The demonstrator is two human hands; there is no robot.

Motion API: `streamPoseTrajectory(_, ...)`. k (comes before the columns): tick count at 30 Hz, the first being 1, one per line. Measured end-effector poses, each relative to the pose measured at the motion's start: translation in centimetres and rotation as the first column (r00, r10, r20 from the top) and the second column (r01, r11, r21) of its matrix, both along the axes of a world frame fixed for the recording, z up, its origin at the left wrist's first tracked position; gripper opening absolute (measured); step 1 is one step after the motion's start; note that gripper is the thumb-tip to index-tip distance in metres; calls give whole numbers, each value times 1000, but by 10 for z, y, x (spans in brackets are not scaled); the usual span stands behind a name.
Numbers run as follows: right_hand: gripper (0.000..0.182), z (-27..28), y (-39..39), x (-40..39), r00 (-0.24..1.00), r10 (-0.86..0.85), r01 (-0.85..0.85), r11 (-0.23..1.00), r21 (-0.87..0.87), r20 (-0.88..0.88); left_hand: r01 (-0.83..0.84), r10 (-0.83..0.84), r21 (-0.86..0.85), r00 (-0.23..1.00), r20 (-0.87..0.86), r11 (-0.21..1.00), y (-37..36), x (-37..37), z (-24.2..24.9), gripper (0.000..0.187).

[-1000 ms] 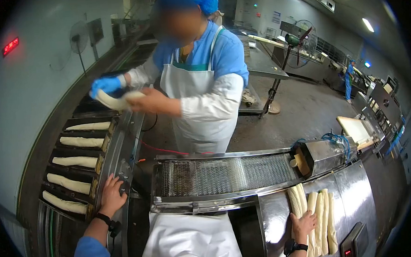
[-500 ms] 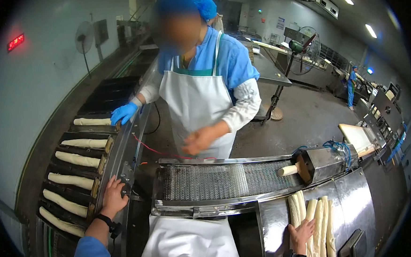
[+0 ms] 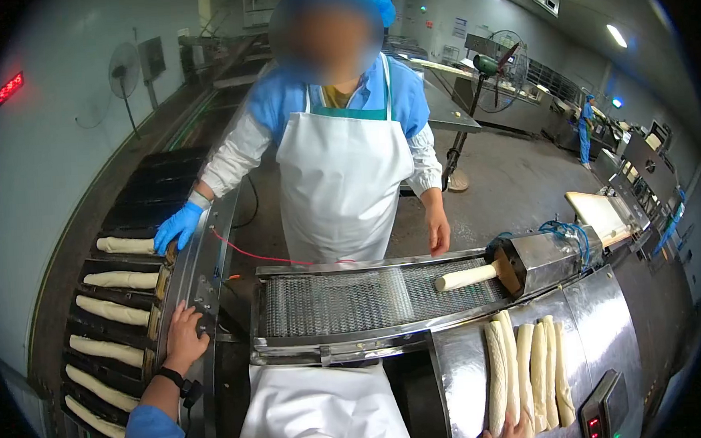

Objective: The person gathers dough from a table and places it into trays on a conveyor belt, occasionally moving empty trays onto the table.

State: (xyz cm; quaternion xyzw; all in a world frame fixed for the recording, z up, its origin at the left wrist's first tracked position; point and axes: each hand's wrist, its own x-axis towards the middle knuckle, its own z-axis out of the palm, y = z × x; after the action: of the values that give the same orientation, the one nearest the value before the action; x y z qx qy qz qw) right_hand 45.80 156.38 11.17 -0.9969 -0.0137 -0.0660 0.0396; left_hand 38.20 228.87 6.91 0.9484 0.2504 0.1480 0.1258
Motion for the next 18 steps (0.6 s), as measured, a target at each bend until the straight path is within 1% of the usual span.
streamPoseTrajectory(1, 71, 1, 3, -5, 997, 33, -35, 999, 27, 70, -2, 2, -6, 1000, 4, 1000, 0, 0, 0, 46)
streamPoseTrajectory(2, 68, 1, 8, -8, 993, 37, -37, 999, 0, 112, -3, 3, -5, 1000, 4, 1000, 0, 0, 0, 46)
streamPoseTrajectory(5, 67, -4, 13, -6, 989, 16, -13, 1000, -17, 148, -9, 9, 1, 1000, 11, 1000, 0, 0, 0, 46)
streamPoseTrajectory(6, 62, -2, 11, -1, 970, 115, -112, 993, -25, 215, -4, 4, -9, 1000, 0, 1000, 1, 0, 0, 46)
streamPoseTrajectory(7, 62, -8, 6, 5, 969, 118, -114, 993, -28, 216, 0, 0, -18, 1000, -11, 1000, 2, 0, 1, 47)
streamPoseTrajectory(9, 61, -27, -8, 17, 991, 47, -30, 991, -129, 129, 6, -6, 5, 1000, 15, 1000, 2, -1, -2, 46)
streamPoseTrajectory(11, 64, -33, -17, 31, 987, 71, -48, 986, -160, 142, 4, -5, 27, 999, 43, 1000, 2, -1, -3, 45)
streamPoseTrajectory(13, 66, -33, -22, 44, 994, -2, -12, 991, -136, -109, 15, -16, 21, 998, 56, 1000, 1, -1, 0, 44)
streamPoseTrajectory(14, 63, -37, -22, 52, 997, 61, -68, 986, -155, -56, 3, -3, 15, 998, 56, 1000, 1, 1, 1, 44)
streamPoseTrajectory(15, 63, -31, -13, 58, 996, 75, -83, 984, -160, -56, 3, -4, 14, 999, 52, 1000, 0, 2, 2, 45)
streamPoseTrajectory(17, 60, -18, 13, 71, 967, 30, -23, 999, 32, -251, -19, 19, 6, 999, 44, 1000, -1, 1, 6, 45)
streamPoseTrajectory(18, 54, -27, 10, 77, 957, 117, -34, 955, 296, -266, -6, 6, -6, 999, 50, 1000, -3, 1, 9, 45)
